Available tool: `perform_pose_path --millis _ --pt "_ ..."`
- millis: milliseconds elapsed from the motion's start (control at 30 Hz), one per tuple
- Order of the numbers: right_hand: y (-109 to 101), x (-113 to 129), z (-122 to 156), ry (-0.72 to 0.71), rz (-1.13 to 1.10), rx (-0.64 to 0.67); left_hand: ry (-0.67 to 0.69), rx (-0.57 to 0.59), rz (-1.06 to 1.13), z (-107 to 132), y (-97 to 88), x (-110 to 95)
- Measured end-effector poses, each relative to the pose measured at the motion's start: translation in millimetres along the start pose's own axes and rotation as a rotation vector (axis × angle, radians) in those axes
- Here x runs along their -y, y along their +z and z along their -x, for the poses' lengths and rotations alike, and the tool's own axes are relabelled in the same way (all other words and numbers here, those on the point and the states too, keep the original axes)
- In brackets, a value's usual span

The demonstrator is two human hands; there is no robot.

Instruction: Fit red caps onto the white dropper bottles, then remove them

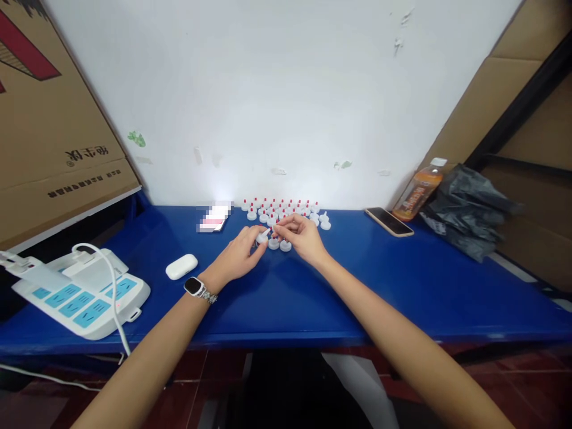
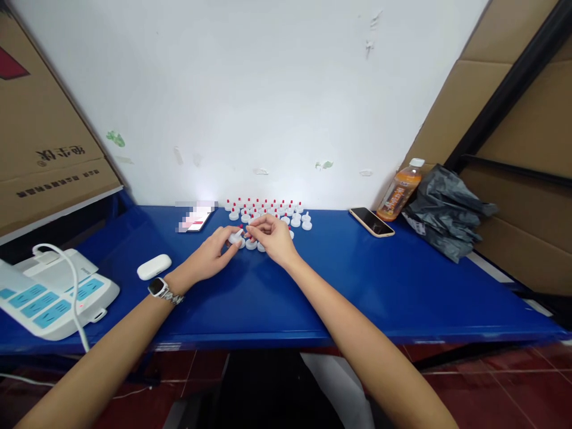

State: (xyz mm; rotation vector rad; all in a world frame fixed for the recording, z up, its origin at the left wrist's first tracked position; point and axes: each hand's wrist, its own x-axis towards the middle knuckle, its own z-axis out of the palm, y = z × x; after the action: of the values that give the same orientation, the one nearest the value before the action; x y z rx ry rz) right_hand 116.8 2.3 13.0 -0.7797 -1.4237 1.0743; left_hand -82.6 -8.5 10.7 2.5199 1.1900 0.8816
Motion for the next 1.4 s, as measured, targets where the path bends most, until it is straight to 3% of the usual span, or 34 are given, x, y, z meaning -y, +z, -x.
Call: perform_pose_path --millis 167,567,900,1067,1233,1400 --pt "2.5 -0.2 1.6 0.01 -0.013 0.012 0.118 0.028 -0.076 0.3 -1.8 -8.6" --pt "6.8 -0.5 7.7 -0.135 0.196 0.015 0.166 0.065 -0.122 2.1 0.2 -12.2" --pt "5.7 1.1 1.8 -0.088 0.112 0.064 0.117 0.044 -0.041 1.4 -3.3 -14.3" --pt "4.5 0.6 0.9 -0.08 0.139 0.073 0.017 -0.073 0.068 0.2 -2.1 2.3" --pt "4.5 0.6 -36.9 -0.126 0.394 0.016 -0.115 -0.118 0.076 -0.5 -5.3 27.9" --pt "16.5 -5.9 -95.7 -0.125 0.834 0.18 -0.18 -0.064 0.07 0.3 -6.8 41.9"
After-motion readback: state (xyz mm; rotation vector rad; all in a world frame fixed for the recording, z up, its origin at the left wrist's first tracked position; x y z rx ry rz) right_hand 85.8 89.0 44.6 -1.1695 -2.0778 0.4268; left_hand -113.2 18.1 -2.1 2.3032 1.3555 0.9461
